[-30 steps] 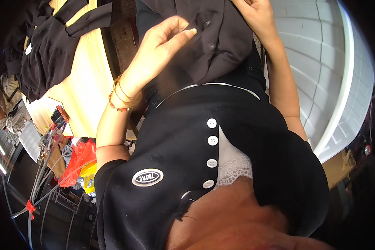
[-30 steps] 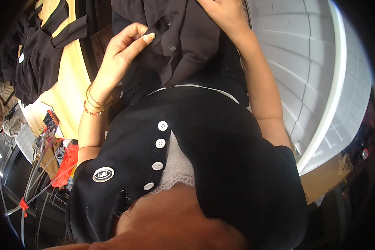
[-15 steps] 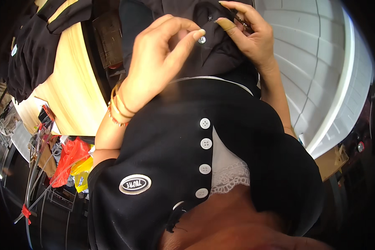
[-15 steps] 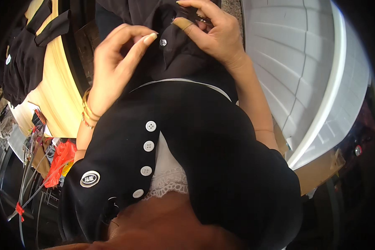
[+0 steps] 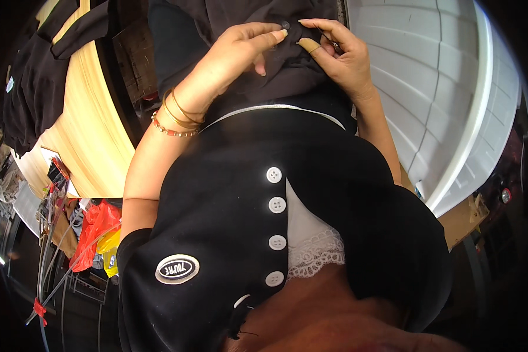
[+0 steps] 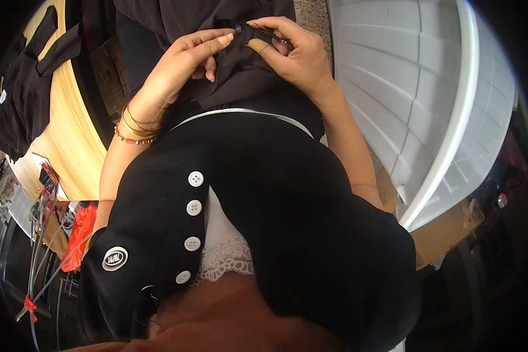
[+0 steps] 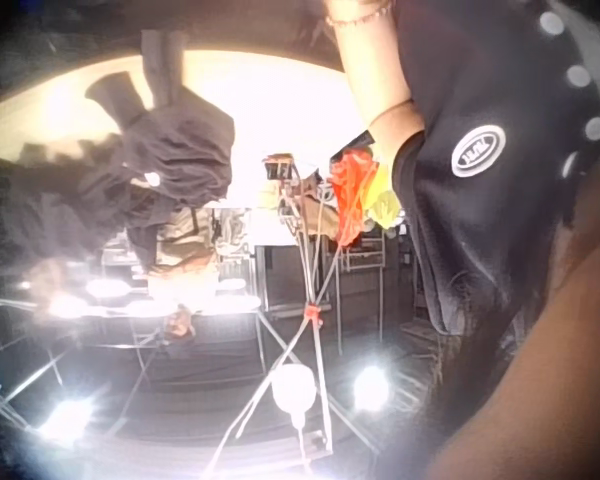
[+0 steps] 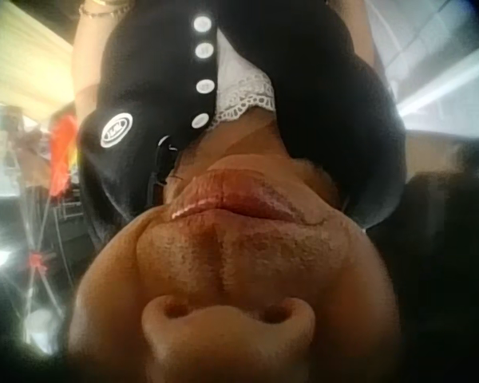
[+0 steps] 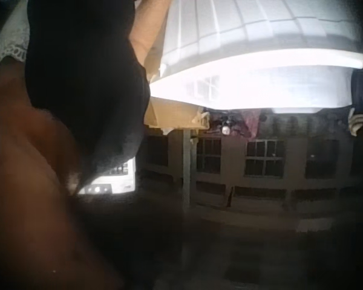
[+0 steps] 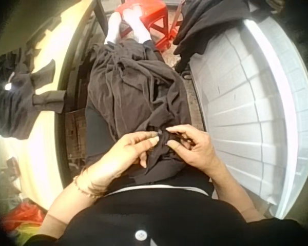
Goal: Sewing buttons onto black trousers by hand using a needle and thread.
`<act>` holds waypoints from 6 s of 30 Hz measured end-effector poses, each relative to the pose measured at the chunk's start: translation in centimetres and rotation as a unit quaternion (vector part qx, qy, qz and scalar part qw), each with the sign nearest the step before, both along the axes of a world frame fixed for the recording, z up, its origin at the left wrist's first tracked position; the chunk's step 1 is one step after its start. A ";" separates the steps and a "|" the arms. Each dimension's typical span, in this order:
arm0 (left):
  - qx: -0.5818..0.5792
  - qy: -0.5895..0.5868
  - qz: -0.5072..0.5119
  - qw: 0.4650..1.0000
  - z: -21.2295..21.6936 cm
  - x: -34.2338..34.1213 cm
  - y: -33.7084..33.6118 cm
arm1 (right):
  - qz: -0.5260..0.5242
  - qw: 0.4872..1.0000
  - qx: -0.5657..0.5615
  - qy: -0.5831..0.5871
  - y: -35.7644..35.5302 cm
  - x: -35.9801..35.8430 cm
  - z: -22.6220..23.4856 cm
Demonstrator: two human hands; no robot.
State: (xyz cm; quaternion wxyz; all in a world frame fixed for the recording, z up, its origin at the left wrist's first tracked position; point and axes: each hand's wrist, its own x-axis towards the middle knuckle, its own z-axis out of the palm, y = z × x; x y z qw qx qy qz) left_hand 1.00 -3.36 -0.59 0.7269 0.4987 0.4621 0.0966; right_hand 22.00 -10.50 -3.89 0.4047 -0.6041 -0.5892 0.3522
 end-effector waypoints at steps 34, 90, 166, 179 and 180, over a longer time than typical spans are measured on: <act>0.074 -0.124 0.178 0.973 5.4 -3.1 -3.1 | 0.090 0.975 0.199 -0.052 0.2 -1.7 7.4; 0.505 -0.093 -0.014 0.858 8.2 0.6 2.7 | 0.054 0.993 0.077 0.072 1.6 4.7 10.3; 0.039 -0.223 0.047 0.973 4.5 3.1 2.1 | -0.037 0.944 0.262 -0.198 1.6 2.8 7.7; 0.041 -0.216 0.050 0.974 4.2 3.1 2.1 | -0.015 0.949 0.253 -0.186 1.8 2.7 7.4; 0.040 -0.216 0.051 0.974 4.0 3.0 2.1 | -0.015 0.958 0.250 -0.142 2.0 2.7 7.3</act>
